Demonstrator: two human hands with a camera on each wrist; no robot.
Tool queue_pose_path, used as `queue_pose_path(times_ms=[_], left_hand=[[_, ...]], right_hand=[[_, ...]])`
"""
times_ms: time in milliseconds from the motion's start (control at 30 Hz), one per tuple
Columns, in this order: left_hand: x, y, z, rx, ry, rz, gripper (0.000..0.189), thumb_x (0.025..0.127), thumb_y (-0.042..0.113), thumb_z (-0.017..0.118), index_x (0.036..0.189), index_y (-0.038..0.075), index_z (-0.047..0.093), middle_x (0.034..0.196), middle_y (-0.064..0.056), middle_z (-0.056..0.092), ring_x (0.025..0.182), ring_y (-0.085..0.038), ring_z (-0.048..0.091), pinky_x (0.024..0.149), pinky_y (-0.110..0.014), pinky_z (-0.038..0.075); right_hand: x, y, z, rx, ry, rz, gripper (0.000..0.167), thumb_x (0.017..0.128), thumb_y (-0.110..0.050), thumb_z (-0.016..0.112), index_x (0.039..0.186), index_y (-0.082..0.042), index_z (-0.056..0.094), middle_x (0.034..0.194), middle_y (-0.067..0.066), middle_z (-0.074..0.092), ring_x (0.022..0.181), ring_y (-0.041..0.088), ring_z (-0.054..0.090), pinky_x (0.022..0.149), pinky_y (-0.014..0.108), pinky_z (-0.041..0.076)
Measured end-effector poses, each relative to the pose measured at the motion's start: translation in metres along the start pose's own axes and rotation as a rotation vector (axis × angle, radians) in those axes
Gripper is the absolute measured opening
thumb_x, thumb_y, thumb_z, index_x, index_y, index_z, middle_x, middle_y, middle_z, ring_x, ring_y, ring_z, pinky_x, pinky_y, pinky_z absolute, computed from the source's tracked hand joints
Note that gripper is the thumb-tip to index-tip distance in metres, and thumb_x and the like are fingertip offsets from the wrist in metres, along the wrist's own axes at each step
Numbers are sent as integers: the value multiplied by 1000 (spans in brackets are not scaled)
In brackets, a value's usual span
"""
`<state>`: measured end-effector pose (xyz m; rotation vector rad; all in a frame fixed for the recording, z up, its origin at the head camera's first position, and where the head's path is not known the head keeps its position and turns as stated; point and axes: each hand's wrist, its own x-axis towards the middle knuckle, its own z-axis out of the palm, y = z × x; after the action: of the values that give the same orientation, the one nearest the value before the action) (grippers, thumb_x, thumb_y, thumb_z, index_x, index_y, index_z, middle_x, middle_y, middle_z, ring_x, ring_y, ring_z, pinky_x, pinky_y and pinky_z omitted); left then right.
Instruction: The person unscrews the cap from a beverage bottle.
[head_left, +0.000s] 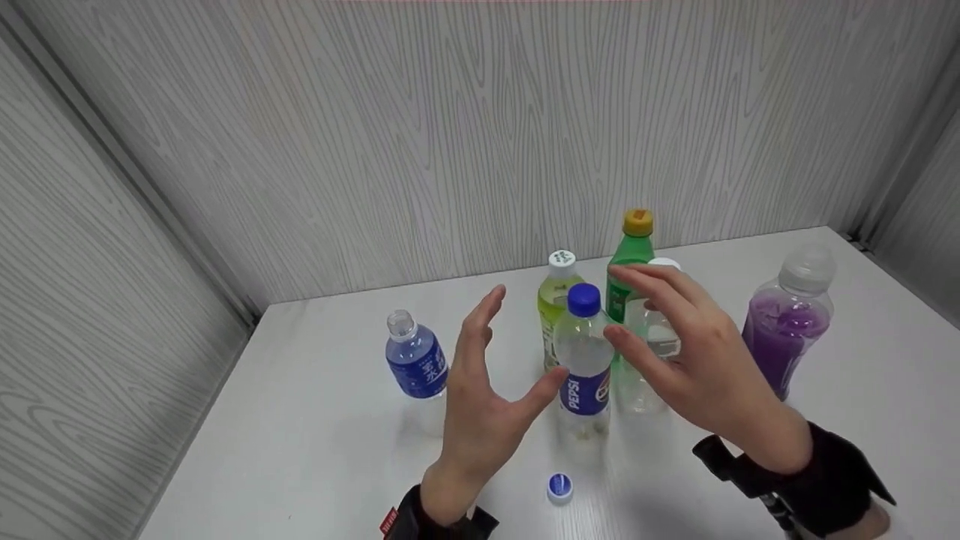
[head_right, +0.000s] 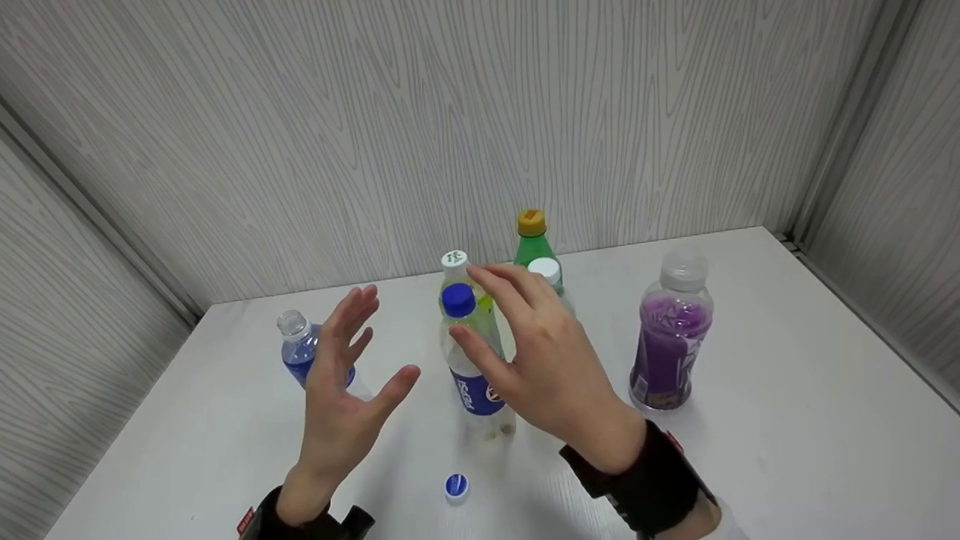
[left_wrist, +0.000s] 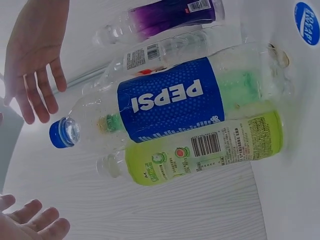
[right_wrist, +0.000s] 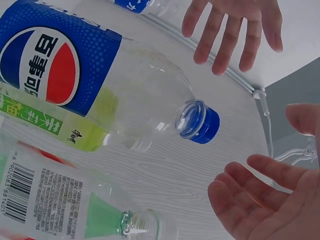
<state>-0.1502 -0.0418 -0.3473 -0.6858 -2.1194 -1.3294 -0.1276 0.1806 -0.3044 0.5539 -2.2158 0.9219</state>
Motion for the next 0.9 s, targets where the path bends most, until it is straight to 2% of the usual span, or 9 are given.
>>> queue_pose_path(times_ms=[367,433,533,633,800,900], left_hand=[[-2,-9,14,3,-78,-60,86,89,31,84,158,6,39,162,-13,49,149,-32,50,118,-52,50],[-3,-10,16,5,-94,-80,86,89,32,84,158,6,39,163,-12,49,150,-31,50,119,-51,50],[-4,-12,19,4,-114,-103,87,89,34,84,158,7,39,164,-12,48,150,-31,50,119,-51,50],[-6,-14,23,5,-133,-116,87,90,36,83,158,7,39,164,-12,47,151,-31,49,119,-51,50],[-9,-21,31,-19,-166,-131,86,91,38,82,159,7,38,164,-11,48,151,-30,49,118,-52,50],[-12,-25,37,-43,-205,-163,86,92,40,80,160,9,37,164,-10,48,151,-30,49,119,-53,49]], right_hand=[[0,4,-1,-22,-32,66,56,94,-14,78,147,-14,60,141,5,65,120,24,67,101,7,46],[1,4,1,-27,-46,78,56,95,-16,78,148,-14,60,142,5,65,121,25,67,101,13,51],[1,6,4,-21,-70,90,56,96,-18,76,149,-14,59,144,6,63,122,26,67,102,34,59],[1,7,7,-20,-91,98,56,97,-19,76,150,-13,57,145,7,63,123,26,66,101,50,59],[2,11,13,-22,-109,108,57,97,-21,76,149,-10,57,144,10,63,126,29,66,102,53,60],[1,12,17,-17,-123,108,58,98,-22,75,150,-8,55,144,11,62,129,31,66,104,55,59]])
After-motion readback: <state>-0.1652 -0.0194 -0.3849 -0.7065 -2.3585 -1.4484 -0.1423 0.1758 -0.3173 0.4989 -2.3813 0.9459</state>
